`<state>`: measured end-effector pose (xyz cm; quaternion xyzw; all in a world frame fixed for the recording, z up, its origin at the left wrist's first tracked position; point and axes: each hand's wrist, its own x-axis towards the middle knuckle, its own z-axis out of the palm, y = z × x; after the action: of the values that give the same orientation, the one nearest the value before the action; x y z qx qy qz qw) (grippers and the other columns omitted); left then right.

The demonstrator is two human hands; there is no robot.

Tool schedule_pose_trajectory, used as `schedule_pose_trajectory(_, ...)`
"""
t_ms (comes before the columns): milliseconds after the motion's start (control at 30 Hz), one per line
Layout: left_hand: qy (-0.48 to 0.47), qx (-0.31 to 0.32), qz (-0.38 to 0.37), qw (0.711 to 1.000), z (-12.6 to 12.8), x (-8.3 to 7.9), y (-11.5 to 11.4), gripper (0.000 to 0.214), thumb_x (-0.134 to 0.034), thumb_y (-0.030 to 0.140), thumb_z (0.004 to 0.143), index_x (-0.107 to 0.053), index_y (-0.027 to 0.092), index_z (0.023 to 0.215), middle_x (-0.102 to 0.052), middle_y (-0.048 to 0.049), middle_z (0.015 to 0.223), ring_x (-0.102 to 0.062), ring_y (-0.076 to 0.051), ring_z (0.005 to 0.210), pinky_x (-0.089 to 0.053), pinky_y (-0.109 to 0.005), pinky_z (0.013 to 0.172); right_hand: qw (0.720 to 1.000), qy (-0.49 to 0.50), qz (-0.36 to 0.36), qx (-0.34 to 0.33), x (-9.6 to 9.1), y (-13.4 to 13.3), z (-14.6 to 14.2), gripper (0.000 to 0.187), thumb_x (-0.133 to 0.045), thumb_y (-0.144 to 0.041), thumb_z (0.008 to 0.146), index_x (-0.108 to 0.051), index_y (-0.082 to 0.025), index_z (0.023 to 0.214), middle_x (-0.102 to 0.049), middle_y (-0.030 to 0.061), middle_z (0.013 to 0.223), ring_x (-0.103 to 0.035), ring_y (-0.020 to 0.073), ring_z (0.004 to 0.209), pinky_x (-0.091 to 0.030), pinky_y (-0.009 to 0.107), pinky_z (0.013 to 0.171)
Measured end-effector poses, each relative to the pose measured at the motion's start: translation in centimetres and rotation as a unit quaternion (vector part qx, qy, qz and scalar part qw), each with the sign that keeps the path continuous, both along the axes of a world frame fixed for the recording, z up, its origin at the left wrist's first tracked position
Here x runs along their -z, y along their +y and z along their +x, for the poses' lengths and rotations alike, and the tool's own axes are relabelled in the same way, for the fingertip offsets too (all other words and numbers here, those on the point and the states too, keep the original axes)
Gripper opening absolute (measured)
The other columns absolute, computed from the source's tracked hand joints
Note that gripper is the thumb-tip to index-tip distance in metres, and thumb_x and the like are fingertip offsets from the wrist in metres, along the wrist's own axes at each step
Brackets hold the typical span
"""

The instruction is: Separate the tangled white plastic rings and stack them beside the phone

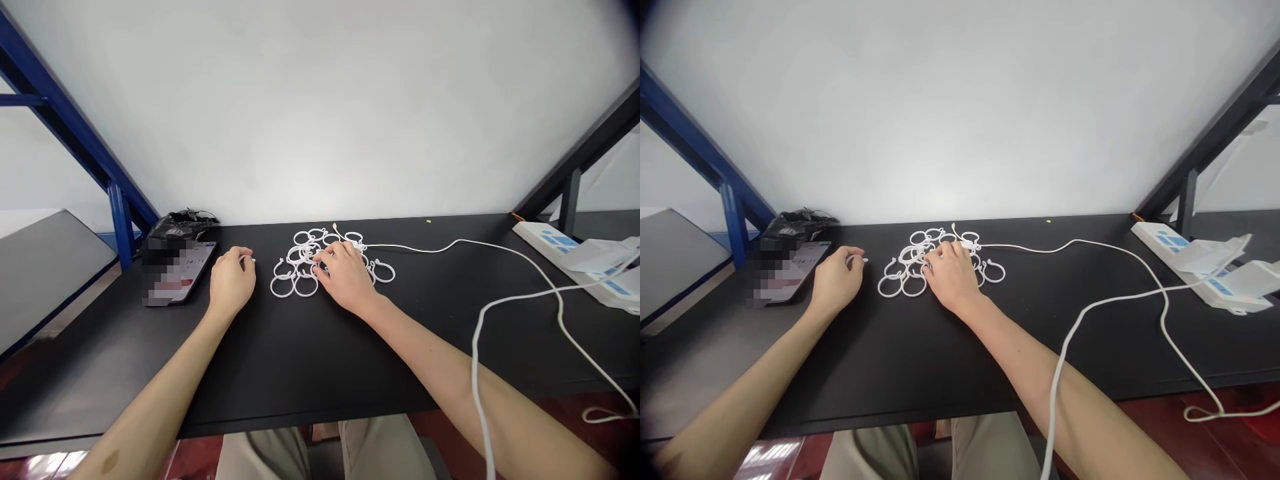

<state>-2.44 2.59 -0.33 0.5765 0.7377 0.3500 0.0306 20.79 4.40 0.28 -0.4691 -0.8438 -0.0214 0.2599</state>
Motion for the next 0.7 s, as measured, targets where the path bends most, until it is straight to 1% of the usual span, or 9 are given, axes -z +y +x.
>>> schedule_pose_trajectory(100, -0.034, -0.003, -0.013, 0.999, -0.15, -0.03, -0.02, 0.024, -0.044, 0.028, 0.086, -0.062, 0.021, 0.099, -0.073, -0.0064, 0.095, -0.066, -0.025, 0.092, -0.048, -0.038, 0.088, 1.0, -0.012, 0.003, 0.004, -0.04, -0.03, -0.01, 0.017, -0.054, -0.024, 0.093, -0.07, -0.02, 0.096, -0.062, 0.0098, 0.102, -0.05, 0.0269, 0.102, -0.044, 0.043, 0.09)
schedule_pose_trajectory(200, -0.073, -0.011, -0.01, 0.997, -0.34, -0.17, -0.08, 0.021, -0.048, 0.03, 0.084, -0.062, 0.023, 0.098, -0.074, -0.0036, 0.091, -0.067, -0.022, 0.088, -0.049, -0.034, 0.083, 1.0, -0.029, -0.003, 0.004, -0.13, -0.06, 0.01, 0.016, -0.052, -0.021, 0.094, -0.068, -0.019, 0.094, -0.062, 0.0096, 0.1, -0.051, 0.0259, 0.099, -0.043, 0.042, 0.088)
schedule_pose_trajectory(267, -0.082, -0.012, -0.008, 0.997, -0.48, -0.2, -0.02, 0.02, -0.049, 0.03, 0.083, -0.062, 0.023, 0.096, -0.073, -0.0031, 0.089, -0.067, -0.022, 0.083, -0.049, -0.033, 0.079, 0.999, -0.04, -0.012, 0.004, -0.19, -0.08, 0.02, 0.016, -0.052, -0.019, 0.094, -0.068, -0.018, 0.095, -0.062, 0.0096, 0.1, -0.052, 0.0256, 0.099, -0.043, 0.041, 0.089)
schedule_pose_trajectory(367, -0.068, -0.023, -0.006, 0.997, -0.72, -0.06, 0.24, 0.02, -0.049, 0.031, 0.082, -0.061, 0.022, 0.096, -0.07, -0.0037, 0.087, -0.065, -0.021, 0.08, -0.049, -0.034, 0.078, 0.999, -0.05, -0.02, 0.004, -0.23, -0.06, 0.03, 0.018, -0.054, -0.018, 0.093, -0.068, -0.018, 0.104, -0.062, 0.0098, 0.104, -0.052, 0.0259, 0.102, -0.042, 0.041, 0.091)
schedule_pose_trajectory(467, -0.023, -0.041, -0.004, 0.999, -0.91, 0.26, 0.46, 0.024, -0.05, 0.029, 0.08, -0.063, 0.019, 0.097, -0.066, -0.0083, 0.097, -0.063, -0.023, 0.087, -0.048, -0.036, 0.088, 0.998, -0.055, -0.021, 0.006, -0.23, -0.02, 0.04, 0.022, -0.054, -0.017, 0.093, -0.068, -0.018, 0.111, -0.062, 0.0095, 0.105, -0.052, 0.0254, 0.102, -0.042, 0.04, 0.092)
schedule_pose_trajectory(567, 0.024, -0.048, -0.016, 0.998, -0.88, 0.5, 0.29, 0.031, -0.052, 0.033, 0.08, -0.065, 0.016, 0.103, -0.058, -0.0148, 0.112, -0.058, -0.029, 0.105, -0.044, -0.041, 0.098, 0.998, -0.058, -0.021, 0.01, -0.27, -0.08, 0.05, 0.024, -0.054, -0.017, 0.093, -0.068, -0.018, 0.112, -0.062, 0.0093, 0.105, -0.053, 0.025, 0.102, -0.042, 0.039, 0.093)
schedule_pose_trajectory(633, 0.052, -0.046, -0.019, 0.997, -0.7, 0.48, -0.05, 0.034, -0.051, 0.037, 0.081, -0.065, 0.016, 0.104, -0.055, -0.0165, 0.116, -0.052, -0.034, 0.114, -0.042, -0.045, 0.1, 0.998, -0.06, -0.021, 0.009, -0.31, -0.18, 0.04, 0.025, -0.053, -0.017, 0.093, -0.068, -0.019, 0.114, -0.062, 0.0095, 0.105, -0.053, 0.025, 0.101, -0.042, 0.039, 0.092)
schedule_pose_trajectory(700, 0.075, -0.033, -0.013, 0.997, -0.38, 0.31, -0.48, 0.033, -0.051, 0.037, 0.083, -0.065, 0.016, 0.103, -0.055, -0.0165, 0.114, -0.049, -0.036, 0.116, -0.042, -0.046, 0.099, 0.998, -0.057, -0.021, 0.006, -0.35, -0.27, 0.02, 0.027, -0.049, -0.016, 0.094, -0.068, -0.019, 0.114, -0.062, 0.0097, 0.105, -0.054, 0.0248, 0.101, -0.042, 0.04, 0.092)
